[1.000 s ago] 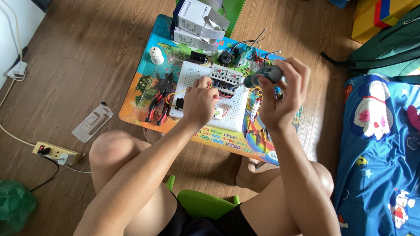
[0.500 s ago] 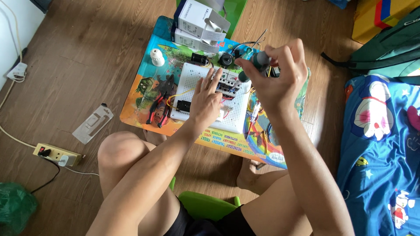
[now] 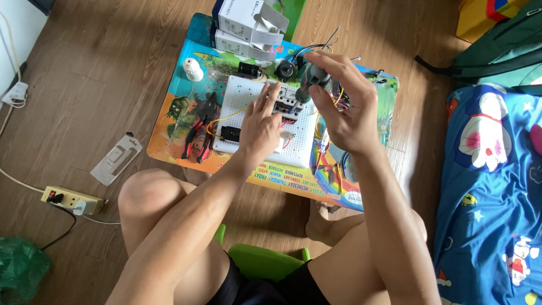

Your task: Mounting and connecting electronic components on a circuit board using a screwdriver and pliers.

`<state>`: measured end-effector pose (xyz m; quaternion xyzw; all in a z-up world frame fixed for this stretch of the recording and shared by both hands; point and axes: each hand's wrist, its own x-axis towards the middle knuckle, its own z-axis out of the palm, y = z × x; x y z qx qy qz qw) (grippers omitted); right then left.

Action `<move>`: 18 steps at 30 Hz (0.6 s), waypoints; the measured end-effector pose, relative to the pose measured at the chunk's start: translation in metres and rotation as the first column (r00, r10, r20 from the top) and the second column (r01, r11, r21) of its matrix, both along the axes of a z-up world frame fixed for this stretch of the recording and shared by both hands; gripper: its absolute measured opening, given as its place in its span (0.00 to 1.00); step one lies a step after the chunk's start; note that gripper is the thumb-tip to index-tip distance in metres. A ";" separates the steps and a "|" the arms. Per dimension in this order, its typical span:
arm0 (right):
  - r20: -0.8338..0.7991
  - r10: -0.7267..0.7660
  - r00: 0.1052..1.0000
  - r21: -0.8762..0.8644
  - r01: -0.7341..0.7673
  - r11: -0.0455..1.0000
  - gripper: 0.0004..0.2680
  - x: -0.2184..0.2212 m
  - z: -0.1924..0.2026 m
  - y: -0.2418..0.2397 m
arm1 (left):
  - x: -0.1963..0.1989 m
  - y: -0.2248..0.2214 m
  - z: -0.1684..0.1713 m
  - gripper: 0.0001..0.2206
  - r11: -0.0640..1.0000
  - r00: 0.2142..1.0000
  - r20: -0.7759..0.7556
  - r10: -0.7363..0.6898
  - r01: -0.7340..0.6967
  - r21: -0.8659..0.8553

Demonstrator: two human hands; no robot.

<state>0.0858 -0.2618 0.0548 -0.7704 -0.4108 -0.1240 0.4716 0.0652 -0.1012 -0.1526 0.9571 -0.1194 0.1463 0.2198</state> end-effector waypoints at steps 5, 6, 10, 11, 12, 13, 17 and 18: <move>0.165 -0.124 0.979 0.066 0.115 0.991 0.10 0.002 -0.007 -0.003 | 0.000 -0.003 0.004 0.10 1.000 1.000 0.001 0.013 -0.013 0.005; 0.197 -0.162 0.967 0.080 0.149 0.986 0.11 0.002 -0.006 -0.003 | 0.000 -0.003 0.004 0.11 1.000 0.999 0.026 0.023 -0.024 0.015; 0.201 -0.187 0.961 0.079 0.175 0.981 0.12 0.004 -0.019 -0.010 | 0.001 -0.007 0.009 0.09 0.998 0.999 0.010 0.046 -0.047 0.048; 0.205 -0.191 0.960 0.072 0.180 0.981 0.11 0.003 -0.018 -0.010 | 0.001 -0.007 0.009 0.08 0.996 0.998 -0.013 0.057 -0.056 0.063; 0.208 -0.193 0.959 0.065 0.184 0.981 0.10 0.002 -0.017 -0.010 | 0.002 -0.008 0.008 0.08 0.995 0.997 -0.037 0.070 -0.067 0.078; 0.205 -0.191 0.960 0.064 0.182 0.981 0.10 -0.001 -0.012 -0.009 | 0.003 -0.008 0.005 0.08 0.995 0.997 -0.040 0.071 -0.068 0.077; 0.066 -0.063 0.996 0.030 0.061 0.998 0.10 -0.008 -0.002 -0.005 | 0.004 -0.009 -0.003 0.07 0.994 0.996 0.041 0.085 -0.087 0.072; 0.054 -0.018 0.998 0.033 0.016 0.999 0.10 -0.008 0.000 -0.004 | 0.004 -0.010 -0.003 0.07 0.991 0.994 0.042 0.098 -0.101 0.086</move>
